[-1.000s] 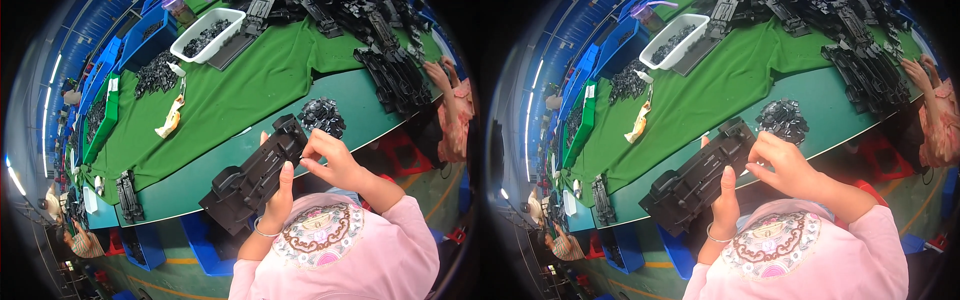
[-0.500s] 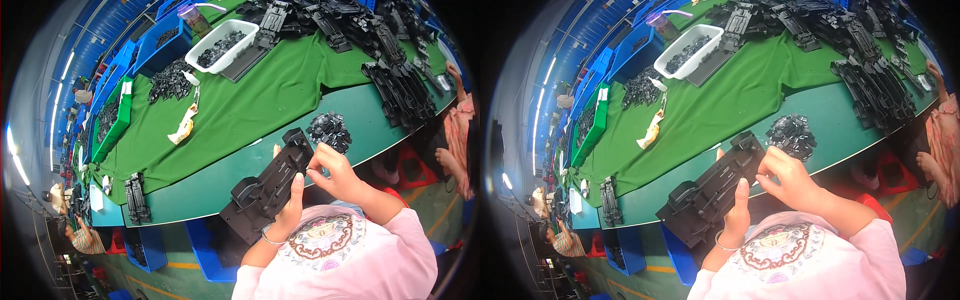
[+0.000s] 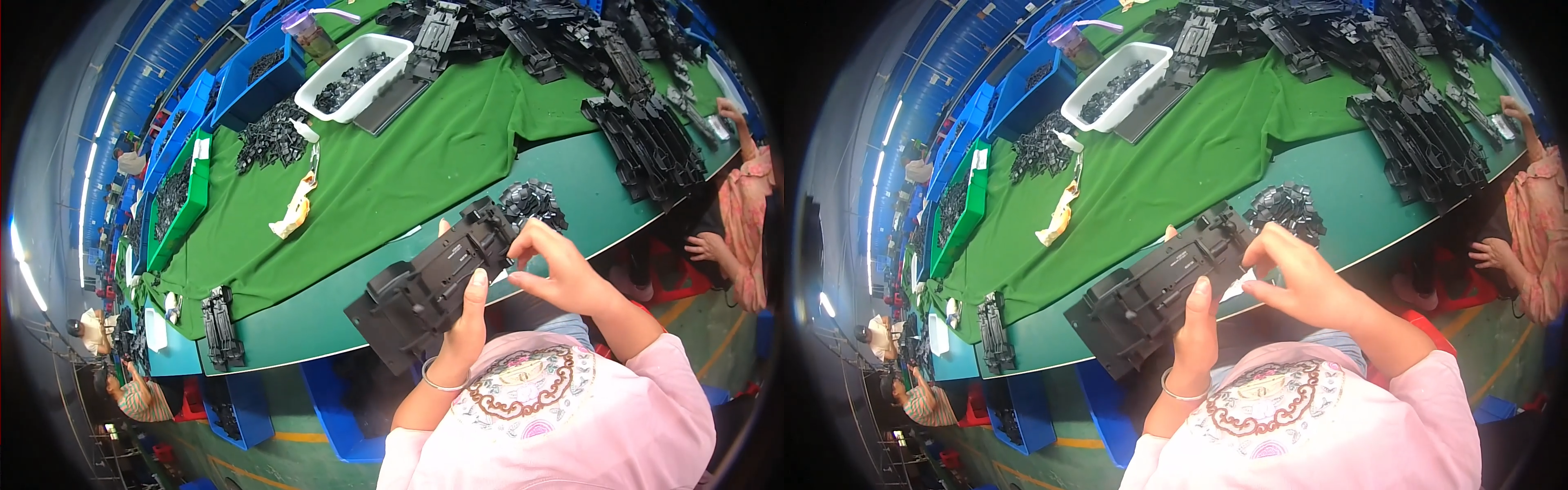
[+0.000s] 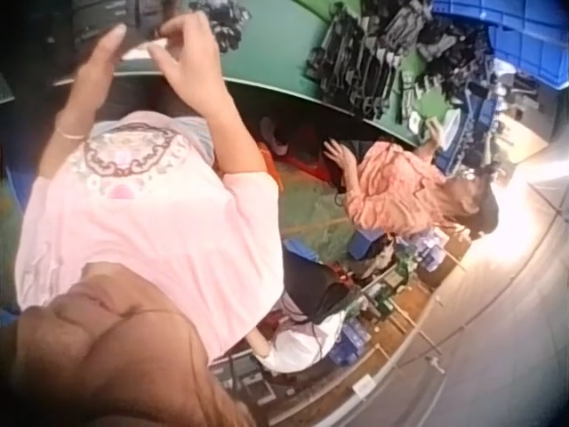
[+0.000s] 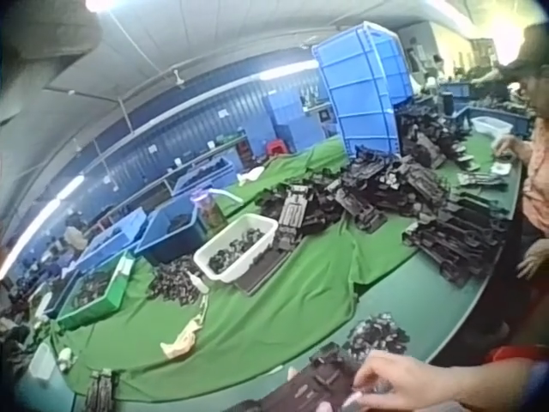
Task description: The person assembles toy car chassis by hand, attaching small plastic components onto each chassis base and placing the assembled chassis in a row on the workbench.
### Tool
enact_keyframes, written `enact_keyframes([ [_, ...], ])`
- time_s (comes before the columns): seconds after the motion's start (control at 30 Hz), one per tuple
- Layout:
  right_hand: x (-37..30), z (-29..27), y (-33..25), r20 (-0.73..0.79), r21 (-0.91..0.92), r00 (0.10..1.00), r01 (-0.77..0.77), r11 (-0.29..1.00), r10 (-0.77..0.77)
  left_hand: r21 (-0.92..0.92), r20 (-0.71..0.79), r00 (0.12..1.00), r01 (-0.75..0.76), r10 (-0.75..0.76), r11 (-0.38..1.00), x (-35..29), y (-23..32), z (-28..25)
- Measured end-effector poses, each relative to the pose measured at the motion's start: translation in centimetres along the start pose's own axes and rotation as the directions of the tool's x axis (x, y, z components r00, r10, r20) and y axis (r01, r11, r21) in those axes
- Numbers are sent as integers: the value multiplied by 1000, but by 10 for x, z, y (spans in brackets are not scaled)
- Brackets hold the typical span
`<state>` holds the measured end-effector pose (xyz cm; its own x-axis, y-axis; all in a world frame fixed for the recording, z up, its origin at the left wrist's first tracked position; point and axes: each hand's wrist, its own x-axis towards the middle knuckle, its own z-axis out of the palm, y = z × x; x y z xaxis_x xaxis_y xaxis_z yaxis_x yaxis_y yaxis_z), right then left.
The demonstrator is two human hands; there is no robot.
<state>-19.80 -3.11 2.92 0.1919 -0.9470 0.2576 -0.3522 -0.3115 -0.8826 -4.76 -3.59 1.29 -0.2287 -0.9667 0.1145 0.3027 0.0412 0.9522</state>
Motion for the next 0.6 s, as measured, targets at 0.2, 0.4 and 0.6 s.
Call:
enact_keyframes([
  [0.2,1,-8,16,-55,532,928,-285,797,369,-203,15,989,145,-145,968,1,4,2],
  [0.4,-1,-8,24,225,835,899,-376,401,375,141,188,944,248,-272,958,-14,7,-22],
  [0.6,6,-7,26,119,617,918,-367,696,378,777,-233,836,-147,497,612,-35,58,-99],
])
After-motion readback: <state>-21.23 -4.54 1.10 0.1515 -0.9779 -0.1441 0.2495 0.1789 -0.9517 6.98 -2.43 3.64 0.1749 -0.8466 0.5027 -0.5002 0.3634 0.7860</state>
